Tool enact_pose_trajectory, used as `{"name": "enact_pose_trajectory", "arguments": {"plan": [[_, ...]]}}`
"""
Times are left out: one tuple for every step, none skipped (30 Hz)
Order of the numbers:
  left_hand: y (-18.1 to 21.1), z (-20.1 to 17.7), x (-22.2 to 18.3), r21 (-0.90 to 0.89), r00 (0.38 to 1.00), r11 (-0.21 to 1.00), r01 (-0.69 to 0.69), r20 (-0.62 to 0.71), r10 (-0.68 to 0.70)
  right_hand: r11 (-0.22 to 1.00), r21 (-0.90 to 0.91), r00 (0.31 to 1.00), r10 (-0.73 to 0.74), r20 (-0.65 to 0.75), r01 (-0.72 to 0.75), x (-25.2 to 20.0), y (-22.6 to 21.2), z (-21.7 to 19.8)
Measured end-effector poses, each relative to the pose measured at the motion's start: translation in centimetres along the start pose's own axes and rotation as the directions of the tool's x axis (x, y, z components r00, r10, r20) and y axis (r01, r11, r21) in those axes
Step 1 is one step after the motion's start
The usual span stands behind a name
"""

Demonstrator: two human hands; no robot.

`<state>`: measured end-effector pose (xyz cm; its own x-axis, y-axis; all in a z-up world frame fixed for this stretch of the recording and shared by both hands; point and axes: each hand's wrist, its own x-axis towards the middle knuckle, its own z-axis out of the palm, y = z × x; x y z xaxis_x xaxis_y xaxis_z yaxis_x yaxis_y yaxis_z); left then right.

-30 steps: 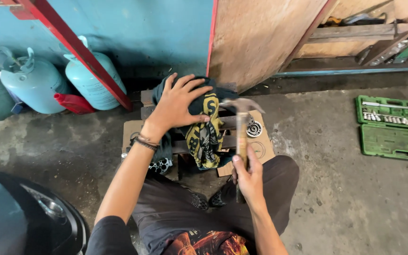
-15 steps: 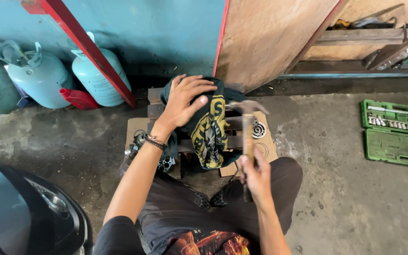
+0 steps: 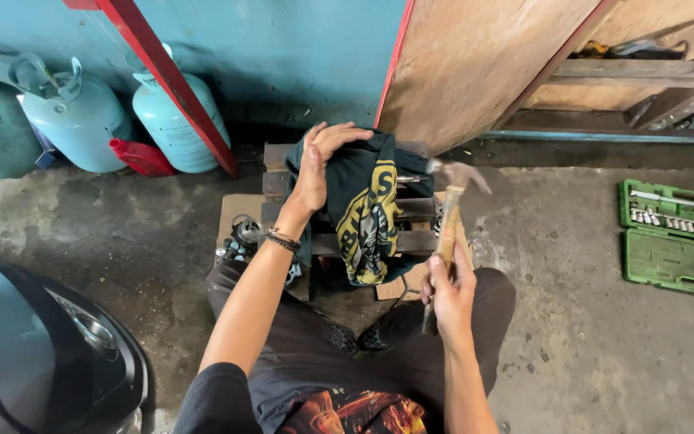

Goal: Repairing an automotive compressor by tapping it with a hammer to disassemble components

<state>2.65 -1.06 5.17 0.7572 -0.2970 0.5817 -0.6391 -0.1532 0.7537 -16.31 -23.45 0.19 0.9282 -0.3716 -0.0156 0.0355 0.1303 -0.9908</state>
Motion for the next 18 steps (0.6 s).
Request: {"name": "enact_pose_trajectory", "arguments": {"plan": [[-0.1, 0.1, -0.2, -0.002, 1.0, 1.0, 0.002, -0.002, -0.002, 1.0, -0.003, 1.0, 0.001, 0.001, -0.001, -0.3, -0.5, 0.3], [-0.1, 0.1, -0.2, -0.017, 1.0, 1.0, 0.0, -0.018, 0.0, 0.998, -0.058, 0.999, 0.036, 0.032, -0.034, -0.5, -1.0, 0.6], [-0.1, 0.2, -0.2, -0.032, 0.999, 0.999, -0.002, -0.033, 0.001, 0.991, -0.113, 0.996, 0.072, 0.06, -0.065, -0.6, -1.6, 0.9], [-0.3, 0.2, -0.1, -0.034, 0.999, 0.999, -0.003, -0.037, 0.002, 0.991, -0.116, 0.996, 0.071, 0.061, -0.063, -0.5, -1.4, 1.0], [-0.5, 0.2, 0.0, -0.048, 0.999, 0.999, 0.012, -0.042, -0.014, 0.994, -0.087, 0.992, 0.076, 0.096, -0.068, -0.3, -1.1, 1.0], [-0.7, 0.3, -0.1, -0.064, 0.999, 0.998, 0.028, -0.042, -0.031, 0.995, -0.058, 0.989, 0.084, 0.126, -0.077, -0.4, -0.8, 1.1], [-0.6, 0.4, -0.3, -0.067, 0.999, 0.997, 0.029, -0.04, -0.031, 0.995, -0.059, 0.989, 0.085, 0.122, -0.078, -0.4, -0.8, 0.6], [-0.5, 0.4, -0.3, -0.043, 0.998, 0.999, 0.026, -0.049, -0.028, 0.994, -0.085, 0.993, 0.076, 0.095, -0.068, -0.1, -0.8, 0.2], [-0.5, 0.3, -0.3, -0.02, 0.998, 1.0, 0.023, -0.059, -0.025, 0.992, -0.112, 0.996, 0.066, 0.067, -0.058, 0.1, -0.8, -0.1], [-0.5, 0.3, -0.3, -0.017, 0.998, 1.0, 0.026, -0.061, -0.027, 0.992, -0.111, 0.995, 0.068, 0.07, -0.06, 0.3, -0.4, -0.4], [-0.5, 0.3, -0.3, -0.014, 0.997, 0.999, 0.032, -0.067, -0.033, 0.997, -0.068, 0.999, 0.044, 0.014, -0.043, 0.5, -0.1, -0.7], [-0.5, 0.4, -0.4, -0.014, 0.996, 0.999, 0.04, -0.073, -0.041, 0.999, -0.028, 0.999, 0.024, -0.044, -0.025, 0.6, 0.2, -1.2], [-0.3, 0.3, -0.5, -0.014, 0.996, 0.999, 0.044, -0.076, -0.045, 0.999, -0.031, 0.999, 0.027, -0.042, -0.028, 0.3, -0.1, -0.6], [-0.2, 0.3, -0.5, -0.016, 0.996, 0.998, 0.054, -0.076, -0.055, 0.997, -0.072, 0.999, 0.02, -0.036, -0.023, 0.1, -0.5, -0.1], [0.0, 0.3, -0.4, -0.017, 0.995, 0.998, 0.064, -0.077, -0.065, 0.993, -0.114, 0.999, 0.013, -0.031, -0.017, -0.1, -0.8, 0.4], [-0.4, 0.3, -0.4, -0.017, 0.995, 0.998, 0.062, -0.076, -0.063, 0.994, -0.112, 0.999, 0.012, -0.032, -0.016, -0.3, -1.1, 1.0], [-0.8, 0.3, -0.3, -0.017, 0.996, 0.998, 0.064, -0.062, -0.065, 0.989, -0.124, 0.995, 0.081, 0.05, -0.074, -0.5, -1.4, 1.5], [-1.2, 0.3, -0.4, -0.018, 0.997, 0.998, 0.068, -0.046, -0.069, 0.981, -0.14, 0.98, 0.152, 0.129, -0.133, -0.9, -1.6, 2.1]]}}
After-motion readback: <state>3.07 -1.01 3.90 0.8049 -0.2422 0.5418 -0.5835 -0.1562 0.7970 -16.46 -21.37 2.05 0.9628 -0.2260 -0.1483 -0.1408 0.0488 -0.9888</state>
